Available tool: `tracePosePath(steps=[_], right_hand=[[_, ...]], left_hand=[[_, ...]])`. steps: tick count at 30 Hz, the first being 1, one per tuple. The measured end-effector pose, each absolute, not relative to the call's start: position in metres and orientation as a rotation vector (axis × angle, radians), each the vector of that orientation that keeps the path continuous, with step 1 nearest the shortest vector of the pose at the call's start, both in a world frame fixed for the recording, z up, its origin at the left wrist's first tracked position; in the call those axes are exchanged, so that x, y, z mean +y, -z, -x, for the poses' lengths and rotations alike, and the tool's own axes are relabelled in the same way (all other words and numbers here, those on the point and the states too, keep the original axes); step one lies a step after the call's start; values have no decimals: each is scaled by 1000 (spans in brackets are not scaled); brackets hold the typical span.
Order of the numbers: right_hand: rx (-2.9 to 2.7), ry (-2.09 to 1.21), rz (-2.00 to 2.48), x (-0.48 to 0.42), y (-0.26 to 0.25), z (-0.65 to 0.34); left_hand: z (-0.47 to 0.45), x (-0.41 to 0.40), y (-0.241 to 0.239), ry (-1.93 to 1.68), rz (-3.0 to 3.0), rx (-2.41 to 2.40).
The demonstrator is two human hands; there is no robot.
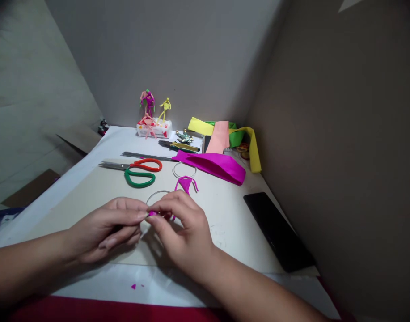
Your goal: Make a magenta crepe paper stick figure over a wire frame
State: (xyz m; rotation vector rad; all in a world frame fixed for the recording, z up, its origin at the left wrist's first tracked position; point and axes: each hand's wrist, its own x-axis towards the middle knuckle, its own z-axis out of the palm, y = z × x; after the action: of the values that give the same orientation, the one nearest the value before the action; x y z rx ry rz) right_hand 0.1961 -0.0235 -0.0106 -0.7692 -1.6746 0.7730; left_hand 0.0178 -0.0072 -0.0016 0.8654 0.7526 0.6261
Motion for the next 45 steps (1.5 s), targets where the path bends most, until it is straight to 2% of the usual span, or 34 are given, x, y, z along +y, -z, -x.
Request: tracePosePath(steps=[11, 18, 32, 40, 45], right_hand=[[-2033, -396, 805, -15, 17, -204], [-1897, -507, 702, -17, 15, -205], [-1675, -948, 659, -17, 8, -199], [-1797, -554, 626, -22, 10, -197], [-1819, -565, 688, -23, 13, -197]], left_hand=[[-22, -10, -10, -587, -1033, 978], [-19, -10, -10, -591, -947, 905], [-18, -16, -11, -642, -810, 774], [-20, -14, -8, -697, -741, 725], [-20, -14, -3, -698, -713, 726]])
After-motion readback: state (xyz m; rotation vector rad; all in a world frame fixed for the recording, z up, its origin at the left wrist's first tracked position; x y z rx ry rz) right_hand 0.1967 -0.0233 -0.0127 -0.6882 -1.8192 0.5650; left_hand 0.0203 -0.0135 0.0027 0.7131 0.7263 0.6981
